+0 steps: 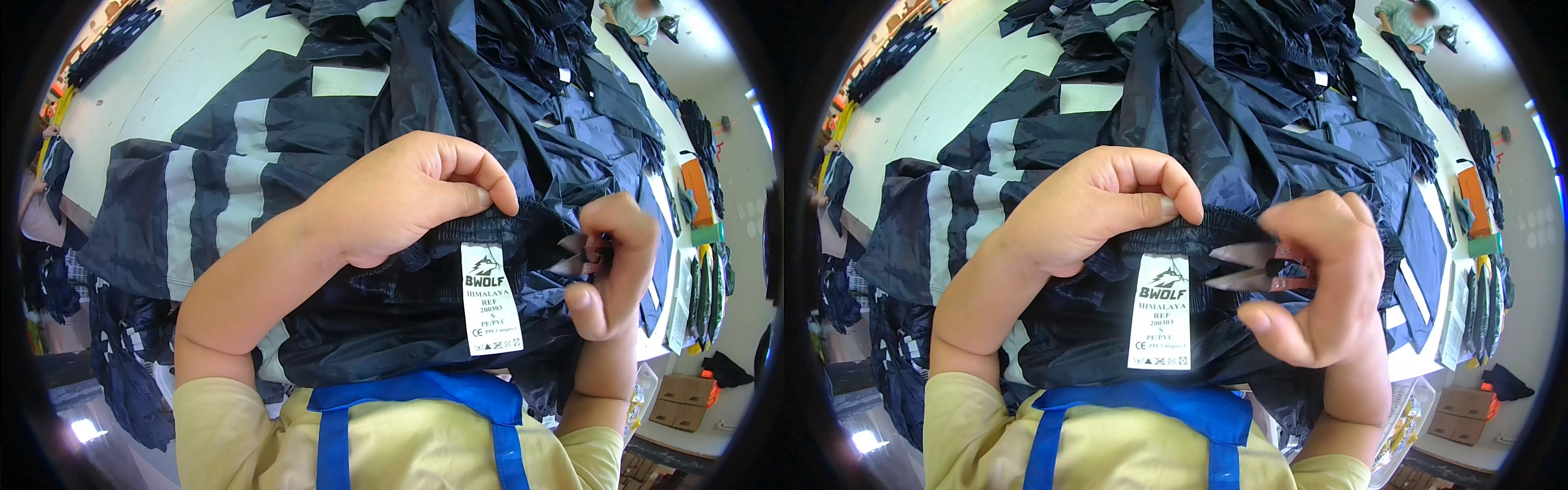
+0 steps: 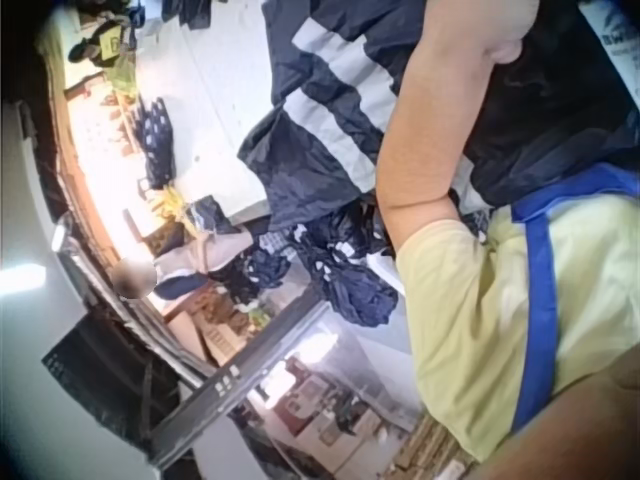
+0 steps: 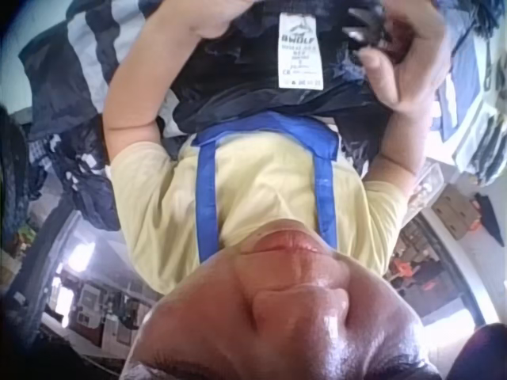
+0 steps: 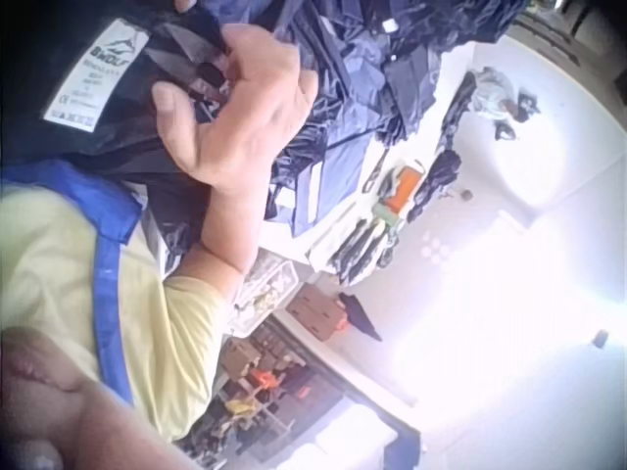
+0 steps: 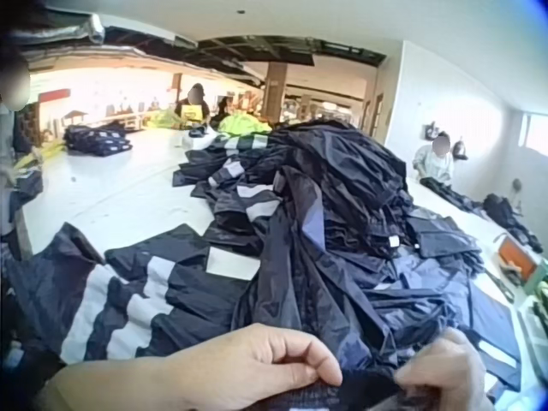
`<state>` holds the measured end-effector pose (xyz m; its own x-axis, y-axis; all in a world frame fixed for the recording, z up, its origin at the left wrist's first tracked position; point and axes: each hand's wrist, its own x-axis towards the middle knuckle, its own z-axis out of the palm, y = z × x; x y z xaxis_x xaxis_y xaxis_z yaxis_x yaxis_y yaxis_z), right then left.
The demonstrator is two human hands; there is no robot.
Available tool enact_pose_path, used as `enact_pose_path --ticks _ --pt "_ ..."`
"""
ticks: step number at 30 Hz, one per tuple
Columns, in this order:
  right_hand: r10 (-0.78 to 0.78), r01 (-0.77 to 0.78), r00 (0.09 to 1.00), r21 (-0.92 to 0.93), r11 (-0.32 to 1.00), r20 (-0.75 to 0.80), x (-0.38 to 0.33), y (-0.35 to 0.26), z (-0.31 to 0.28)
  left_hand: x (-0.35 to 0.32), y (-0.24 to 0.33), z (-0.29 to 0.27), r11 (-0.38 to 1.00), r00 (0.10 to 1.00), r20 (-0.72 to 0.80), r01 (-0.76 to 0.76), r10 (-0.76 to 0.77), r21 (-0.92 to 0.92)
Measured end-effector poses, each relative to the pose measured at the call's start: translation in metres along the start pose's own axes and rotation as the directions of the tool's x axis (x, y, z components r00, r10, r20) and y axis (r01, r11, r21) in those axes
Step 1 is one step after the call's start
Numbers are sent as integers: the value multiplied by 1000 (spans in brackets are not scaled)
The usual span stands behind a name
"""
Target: The person uses a small blade to trim loose threads and excess fabric from the cuffs, waistbands, and seams of dark work pants. The person handles multiple garments one at a time, turning them to access different areas, and places the finished items on a pile on the table.
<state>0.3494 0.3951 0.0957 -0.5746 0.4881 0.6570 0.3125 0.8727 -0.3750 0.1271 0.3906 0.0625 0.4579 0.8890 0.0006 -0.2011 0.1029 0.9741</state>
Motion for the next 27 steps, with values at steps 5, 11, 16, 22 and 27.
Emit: enact_pose_path --ticks 5,11,16,22,27 --pt "-263 329 942 -418 847 208 7 1 -5 0 0 0 1000 1000 -5 0 0 -29" --pt "-311 374 927 -475 797 209 4 -4 1 0 -1 0 998 1000 7 9 -9 -58" --pt "-353 404 915 -462 789 197 3 -3 4 2 -2 0 999 1000 11 10 -9 -52" --pt "-452 491 871 -404 772 193 4 8 11 0 -1 0 999 1000 6 18 -17 -52" --pt "153 -135 985 208 969 -75 -5 20 -2 -5 7 2 997 999 40 -8 4 82"
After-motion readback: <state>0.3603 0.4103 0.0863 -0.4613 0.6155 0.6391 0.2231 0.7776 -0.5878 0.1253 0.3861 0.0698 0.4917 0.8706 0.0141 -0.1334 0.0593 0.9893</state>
